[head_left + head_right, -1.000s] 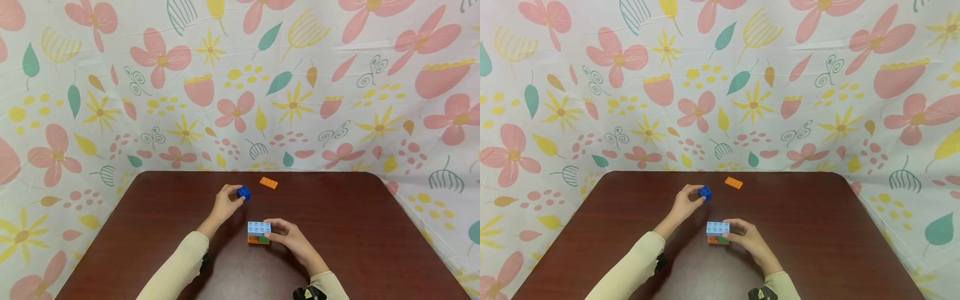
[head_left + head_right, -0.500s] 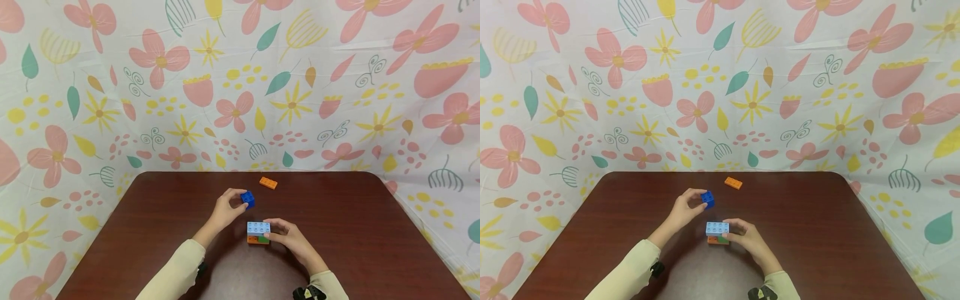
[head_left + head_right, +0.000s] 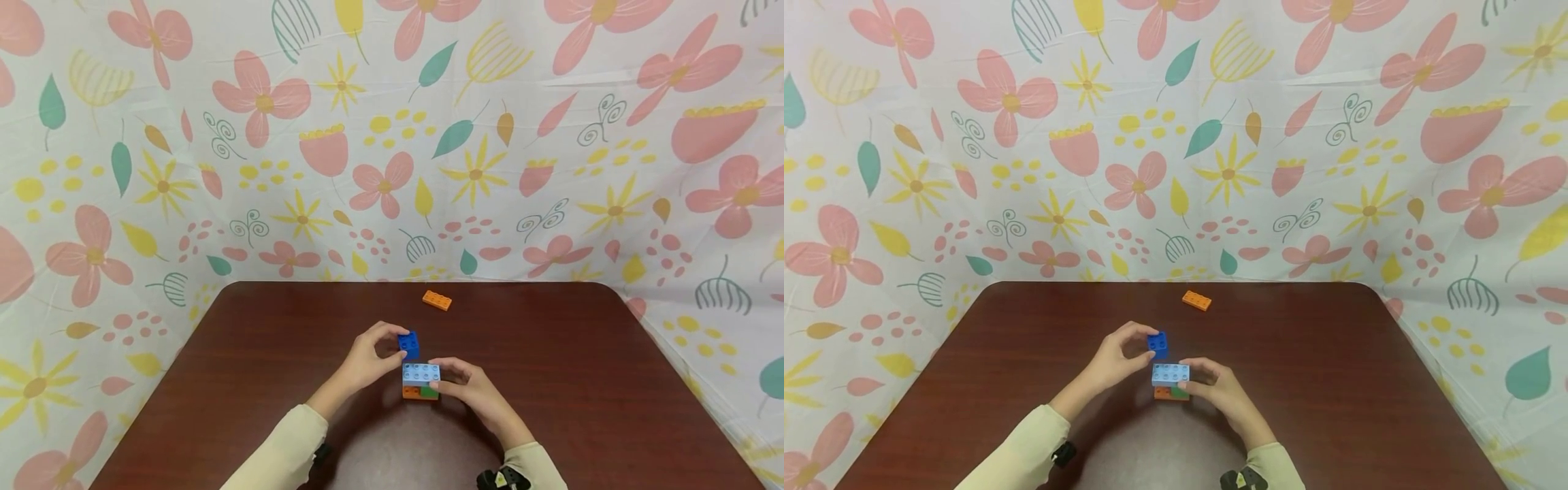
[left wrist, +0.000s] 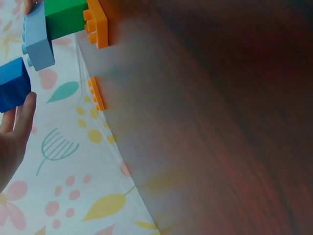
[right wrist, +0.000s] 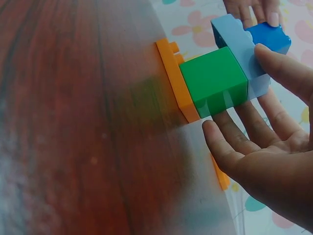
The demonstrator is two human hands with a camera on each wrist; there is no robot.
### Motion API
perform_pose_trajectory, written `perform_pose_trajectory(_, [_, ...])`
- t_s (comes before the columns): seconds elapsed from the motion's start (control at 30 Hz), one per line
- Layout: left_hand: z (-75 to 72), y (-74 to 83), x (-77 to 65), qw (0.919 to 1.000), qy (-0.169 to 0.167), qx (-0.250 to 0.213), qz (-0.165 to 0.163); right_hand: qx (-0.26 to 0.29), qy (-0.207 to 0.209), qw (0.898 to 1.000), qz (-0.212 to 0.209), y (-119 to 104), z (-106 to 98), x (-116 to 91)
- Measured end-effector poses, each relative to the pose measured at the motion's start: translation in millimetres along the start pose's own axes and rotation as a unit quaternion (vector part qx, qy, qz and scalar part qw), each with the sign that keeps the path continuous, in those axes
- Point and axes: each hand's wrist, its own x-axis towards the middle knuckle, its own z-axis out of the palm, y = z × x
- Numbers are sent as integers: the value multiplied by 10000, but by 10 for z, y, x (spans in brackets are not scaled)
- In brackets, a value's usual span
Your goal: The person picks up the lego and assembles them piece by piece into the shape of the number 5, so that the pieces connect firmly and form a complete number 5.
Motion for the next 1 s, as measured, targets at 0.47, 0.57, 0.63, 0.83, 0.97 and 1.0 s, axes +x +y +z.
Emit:
perform_pose_trajectory(0.47, [-4,181,-151,9990,-392,122,152,-27,26,10000,21,-16,6,-16])
perform_pose_trajectory(0.57, [13,11,-146,9989,-427,113,173,-38,23,10000,32,-22,6,-19])
perform_pose_trajectory(0.63, [12,6,-158,9987,-459,100,192,-51,30,10000,56,-16,4,-17])
perform_pose_trajectory(0.83, [5,16,-187,9984,-552,24,145,-42,27,10000,56,-18,8,-27])
perform_pose_trajectory(0.97, [0,66,-191,9982,-594,-5,17,-34,-7,10000,65,-26,7,-24])
perform_pose_trajectory(1.0, [-1,87,-191,9981,-612,-16,-4,-32,-13,10000,57,-27,6,-22])
